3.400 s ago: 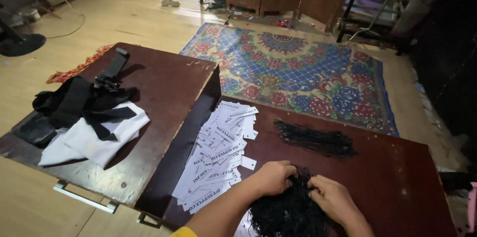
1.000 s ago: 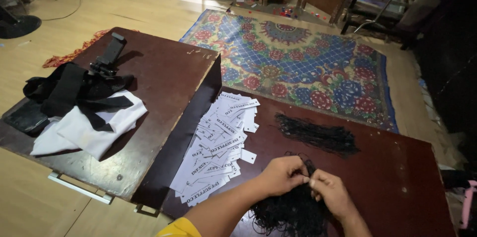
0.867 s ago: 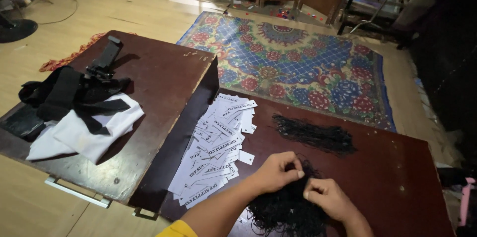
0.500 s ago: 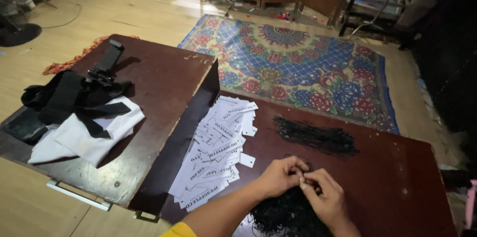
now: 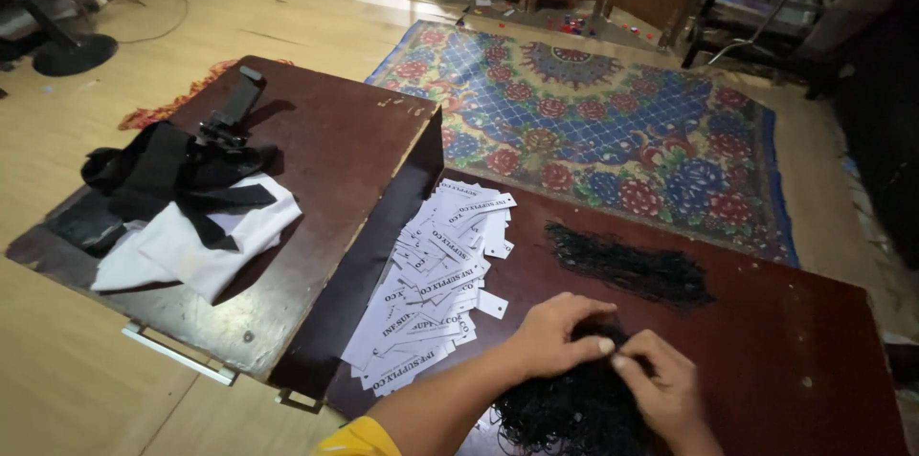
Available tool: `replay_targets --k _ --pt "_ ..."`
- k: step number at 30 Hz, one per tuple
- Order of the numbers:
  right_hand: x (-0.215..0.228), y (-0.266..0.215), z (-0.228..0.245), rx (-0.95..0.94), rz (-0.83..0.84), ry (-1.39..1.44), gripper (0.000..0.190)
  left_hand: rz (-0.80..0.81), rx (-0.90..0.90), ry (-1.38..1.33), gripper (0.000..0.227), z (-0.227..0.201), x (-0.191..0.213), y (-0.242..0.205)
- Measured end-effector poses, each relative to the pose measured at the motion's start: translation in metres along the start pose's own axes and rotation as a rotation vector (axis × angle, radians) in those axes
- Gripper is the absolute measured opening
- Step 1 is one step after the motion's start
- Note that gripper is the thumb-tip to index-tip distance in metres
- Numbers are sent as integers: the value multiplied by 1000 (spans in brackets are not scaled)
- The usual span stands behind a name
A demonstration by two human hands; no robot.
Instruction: The person repeatedly picks up small black fibrous strands from a pile on a wooden table, separates them, and places them into a second pile. The task involves continuous hand manipulation of the material without tools.
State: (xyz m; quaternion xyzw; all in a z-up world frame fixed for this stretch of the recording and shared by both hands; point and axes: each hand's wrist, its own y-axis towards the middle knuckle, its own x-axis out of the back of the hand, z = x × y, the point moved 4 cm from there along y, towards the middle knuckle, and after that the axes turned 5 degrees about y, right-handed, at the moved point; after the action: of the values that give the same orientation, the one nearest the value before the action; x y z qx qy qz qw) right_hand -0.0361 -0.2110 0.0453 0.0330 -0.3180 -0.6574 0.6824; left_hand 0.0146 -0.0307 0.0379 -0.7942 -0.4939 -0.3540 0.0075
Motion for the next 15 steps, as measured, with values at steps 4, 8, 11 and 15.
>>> replay_targets --k 4,8,11,15 --pt "11 -8 -20 -83 -132 -126 7 221 -160 166 76 8 -24 -1" --pt "25 -13 -41 -290 -268 -222 4 196 -201 38 25 15 -31 -5" --pt "32 -10 -49 -364 -280 -213 5 232 -203 -256 18 9 -18 -2" --pt "36 -10 -60 -397 -325 -146 11 298 -163 -572 19 -6 5 -1"
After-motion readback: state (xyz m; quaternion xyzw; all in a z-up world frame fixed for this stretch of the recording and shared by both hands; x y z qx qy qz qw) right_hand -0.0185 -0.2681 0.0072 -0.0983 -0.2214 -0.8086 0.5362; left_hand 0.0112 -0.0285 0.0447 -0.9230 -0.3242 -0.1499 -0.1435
